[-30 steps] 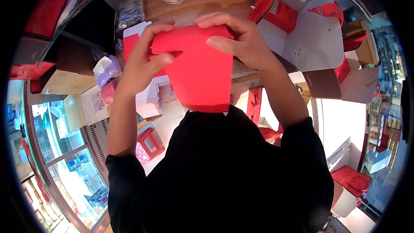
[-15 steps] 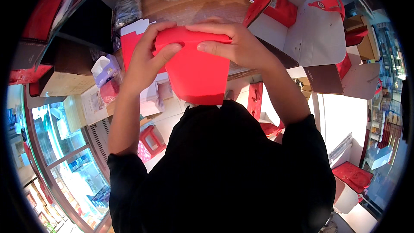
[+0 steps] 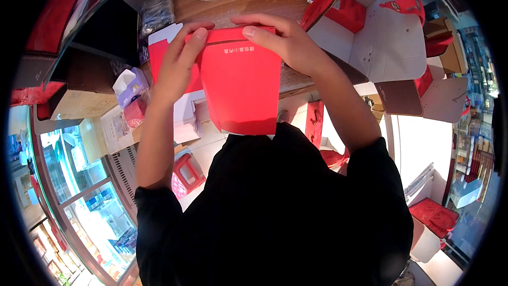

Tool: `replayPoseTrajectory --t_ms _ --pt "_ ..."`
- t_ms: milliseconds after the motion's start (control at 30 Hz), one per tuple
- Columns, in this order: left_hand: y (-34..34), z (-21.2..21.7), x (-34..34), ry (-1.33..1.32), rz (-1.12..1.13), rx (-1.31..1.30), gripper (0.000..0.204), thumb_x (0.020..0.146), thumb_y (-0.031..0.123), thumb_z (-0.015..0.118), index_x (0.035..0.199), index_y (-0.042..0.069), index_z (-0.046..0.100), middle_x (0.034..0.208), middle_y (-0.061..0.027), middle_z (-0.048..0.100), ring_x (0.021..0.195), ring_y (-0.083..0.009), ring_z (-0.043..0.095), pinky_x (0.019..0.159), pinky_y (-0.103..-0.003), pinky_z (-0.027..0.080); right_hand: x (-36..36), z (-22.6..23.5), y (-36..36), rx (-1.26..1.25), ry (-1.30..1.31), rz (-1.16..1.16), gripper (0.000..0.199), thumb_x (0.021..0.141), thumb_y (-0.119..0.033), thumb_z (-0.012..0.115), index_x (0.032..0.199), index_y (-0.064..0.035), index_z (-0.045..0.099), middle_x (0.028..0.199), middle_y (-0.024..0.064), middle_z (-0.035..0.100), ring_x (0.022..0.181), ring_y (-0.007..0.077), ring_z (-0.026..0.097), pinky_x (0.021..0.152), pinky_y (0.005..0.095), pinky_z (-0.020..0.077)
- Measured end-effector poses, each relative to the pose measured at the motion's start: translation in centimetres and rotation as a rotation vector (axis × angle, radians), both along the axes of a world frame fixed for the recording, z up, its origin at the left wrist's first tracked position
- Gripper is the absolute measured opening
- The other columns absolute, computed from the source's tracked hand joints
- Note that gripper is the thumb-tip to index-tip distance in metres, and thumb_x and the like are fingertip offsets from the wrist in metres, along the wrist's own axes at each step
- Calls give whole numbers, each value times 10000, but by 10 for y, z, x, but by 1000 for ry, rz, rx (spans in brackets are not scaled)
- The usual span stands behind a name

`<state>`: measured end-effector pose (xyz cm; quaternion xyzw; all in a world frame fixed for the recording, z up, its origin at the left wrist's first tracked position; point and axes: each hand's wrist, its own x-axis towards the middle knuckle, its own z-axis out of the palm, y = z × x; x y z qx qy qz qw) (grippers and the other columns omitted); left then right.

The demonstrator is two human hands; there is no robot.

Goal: The person assembles red and white cardboard boxes by folding flaps and tucking tabs into slots. They handle multiple boxes, placing some into a larger red tote bag and arranging others on a glass table.

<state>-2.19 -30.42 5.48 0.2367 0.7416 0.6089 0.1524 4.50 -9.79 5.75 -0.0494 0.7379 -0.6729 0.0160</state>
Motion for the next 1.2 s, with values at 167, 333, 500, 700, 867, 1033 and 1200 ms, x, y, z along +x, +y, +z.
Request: replayPoseTrajectory --t_ms 167,333,500,700,867,1033,1200 --pt "-6 19 1 -113 12 -84 381 921 375 506 1128 60 561 1041 -60 586 967 -135 546 821 -264 419 3 17 1 106 -4 22 339 906 -262 542 1186 -77 589 1019 62 621 908 126 605 794 241 472" --pt "-2 32 14 34 -40 -77 339 911 279 550 1163 52 546 1076 -57 575 994 -158 548 862 -283 422 8 20 6 55 -7 57 341 884 -246 565 1182 -81 594 993 77 635 877 132 622 770 246 491" --pt "-7 21 11 122 -251 -65 326 926 199 516 1216 52 525 1146 -75 549 1063 -181 521 883 -290 421 12 10 9 64 62 31 339 861 -234 587 1174 -105 605 978 111 654 828 145 650 746 275 524" --pt "-7 8 20 415 -284 -81 334 914 193 519 1219 62 545 1247 -126 478 1155 -247 466 951 -331 383 28 14 10 -19 -47 29 285 850 -138 593 1123 -63 625 1059 72 622 940 131 608 797 247 492" --pt "-13 7 24 423 -301 -86 333 913 198 519 1209 50 552 1240 -135 484 1156 -267 467 971 -347 365 40 -5 12 22 168 66 467 811 -159 640 1247 -48 514 1217 105 538 1103 173 530 932 300 423" --pt "-17 7 17 380 -263 -30 337 918 203 514 1208 35 549 1219 -120 502 1146 -243 469 960 -322 360 45 -30 6 -192 220 -54 840 738 -163 710 1422 -72 231 1328 133 433 1220 203 430 1018 344 343" --pt "-17 10 12 294 -233 -20 330 923 185 492 1208 28 546 1194 -110 509 1129 -224 470 968 -300 339 31 -40 5 -286 30 65 1031 689 -193 782 1454 -92 98 1336 210 390 1228 266 423 1000 394 381"
